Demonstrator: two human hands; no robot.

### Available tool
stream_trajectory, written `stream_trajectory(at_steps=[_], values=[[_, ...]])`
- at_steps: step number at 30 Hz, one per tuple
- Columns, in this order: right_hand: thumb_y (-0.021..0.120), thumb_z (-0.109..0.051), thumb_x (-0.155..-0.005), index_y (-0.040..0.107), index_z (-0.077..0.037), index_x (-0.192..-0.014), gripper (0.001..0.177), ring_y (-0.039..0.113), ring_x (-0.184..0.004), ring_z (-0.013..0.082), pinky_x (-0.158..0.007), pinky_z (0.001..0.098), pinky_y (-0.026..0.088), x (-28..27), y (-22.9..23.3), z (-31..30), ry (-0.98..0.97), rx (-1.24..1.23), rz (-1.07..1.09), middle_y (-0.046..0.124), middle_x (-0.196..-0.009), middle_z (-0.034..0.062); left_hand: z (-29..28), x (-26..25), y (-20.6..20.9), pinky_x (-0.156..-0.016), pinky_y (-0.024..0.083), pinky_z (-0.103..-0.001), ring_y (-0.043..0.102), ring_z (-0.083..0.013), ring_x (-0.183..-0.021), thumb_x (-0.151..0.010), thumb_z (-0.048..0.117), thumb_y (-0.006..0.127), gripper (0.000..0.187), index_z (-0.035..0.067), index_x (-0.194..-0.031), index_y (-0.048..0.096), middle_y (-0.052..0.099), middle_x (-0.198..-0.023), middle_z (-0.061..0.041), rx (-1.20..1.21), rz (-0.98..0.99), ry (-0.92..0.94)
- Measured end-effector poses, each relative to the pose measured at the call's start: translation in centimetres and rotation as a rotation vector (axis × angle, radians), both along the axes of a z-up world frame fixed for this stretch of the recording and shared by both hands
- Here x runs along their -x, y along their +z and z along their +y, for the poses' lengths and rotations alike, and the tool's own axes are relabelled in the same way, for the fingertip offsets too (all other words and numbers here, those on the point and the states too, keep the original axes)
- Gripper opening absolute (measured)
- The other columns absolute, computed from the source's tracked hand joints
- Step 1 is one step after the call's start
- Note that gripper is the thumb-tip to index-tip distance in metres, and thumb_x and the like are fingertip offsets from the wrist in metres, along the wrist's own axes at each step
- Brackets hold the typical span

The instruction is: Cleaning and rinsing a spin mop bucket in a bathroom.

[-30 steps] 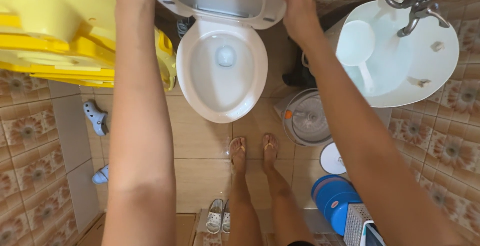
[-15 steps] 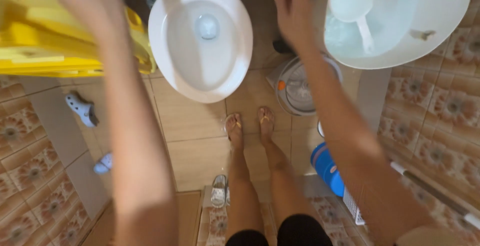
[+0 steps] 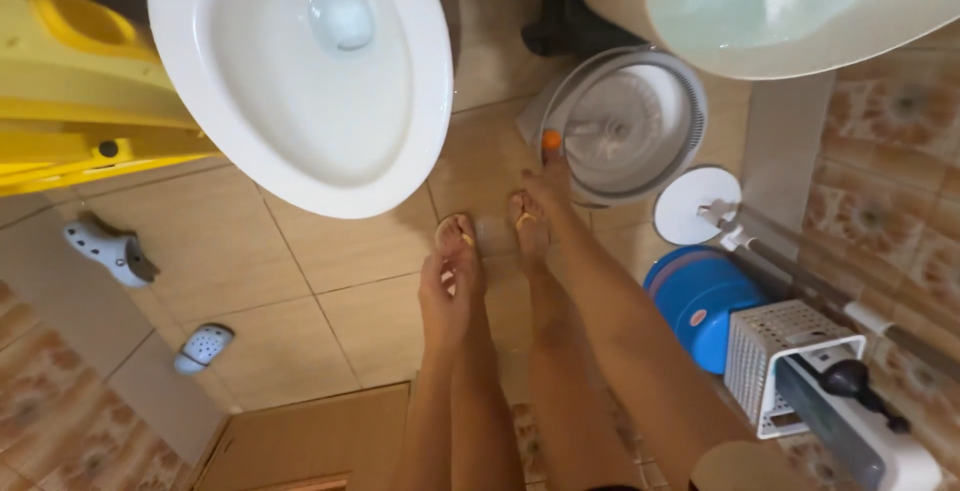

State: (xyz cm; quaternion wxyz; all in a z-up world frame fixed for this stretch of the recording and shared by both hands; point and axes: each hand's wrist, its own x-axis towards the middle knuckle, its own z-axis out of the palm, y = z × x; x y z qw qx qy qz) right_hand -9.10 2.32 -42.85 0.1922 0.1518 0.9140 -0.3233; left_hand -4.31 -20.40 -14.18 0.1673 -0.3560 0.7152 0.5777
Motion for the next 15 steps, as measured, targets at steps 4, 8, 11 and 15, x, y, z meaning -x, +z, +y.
stream_trajectory(at_steps=[4,8,11,15], values=[[0.068,-0.026,-0.081,0.06,0.002,-0.131,0.057,0.071,-0.092,0.0412,-0.08,0.0471,0.056,2.0,1.7,-0.7,-0.341,0.124,-0.277,0.072,-0.1,0.0259,-2.7,-3.9,-2.2,-0.074,0.058,-0.032,0.07,-0.0166,-0.094,-0.096,0.009,0.062,0.02,0.008,-0.116,0.069,0.072,-0.109,-0.005,0.047,-0.16,-0.041],[0.076,-0.033,-0.093,0.072,0.006,-0.119,0.046,0.069,-0.097,0.0377,-0.078,0.0455,0.054,-0.4,3.1,6.8,-0.141,0.02,0.331,0.074,-0.105,0.024,-3.2,-6.6,-3.4,-0.076,0.058,-0.03,0.073,-0.0151,-0.088,-0.094,0.009,0.064,0.021,0.008,-0.114,0.07,0.076,-0.101,-0.003,0.069,-0.137,-0.082],[0.074,-0.044,-0.094,0.071,0.007,-0.097,0.051,0.067,-0.078,0.0321,-0.069,0.042,0.053,0.8,10.3,11.7,-0.275,0.004,-0.018,0.071,-0.086,0.0215,-1.8,-7.7,-3.5,-0.073,0.057,-0.029,0.071,-0.0146,-0.084,-0.094,0.012,0.064,0.019,0.009,-0.112,0.069,0.075,-0.095,-0.003,-0.024,-0.172,-0.033],[0.075,-0.051,-0.093,0.073,0.005,-0.08,0.057,0.068,-0.066,0.0242,-0.061,0.0387,0.053,2.1,12.4,12.0,-0.314,0.122,-0.093,0.072,-0.073,0.0151,-0.8,-9.9,-7.6,-0.071,0.056,-0.03,0.068,-0.0164,-0.08,-0.091,0.015,0.069,0.021,0.004,-0.109,0.07,0.074,-0.09,-0.007,0.053,-0.126,-0.077]])
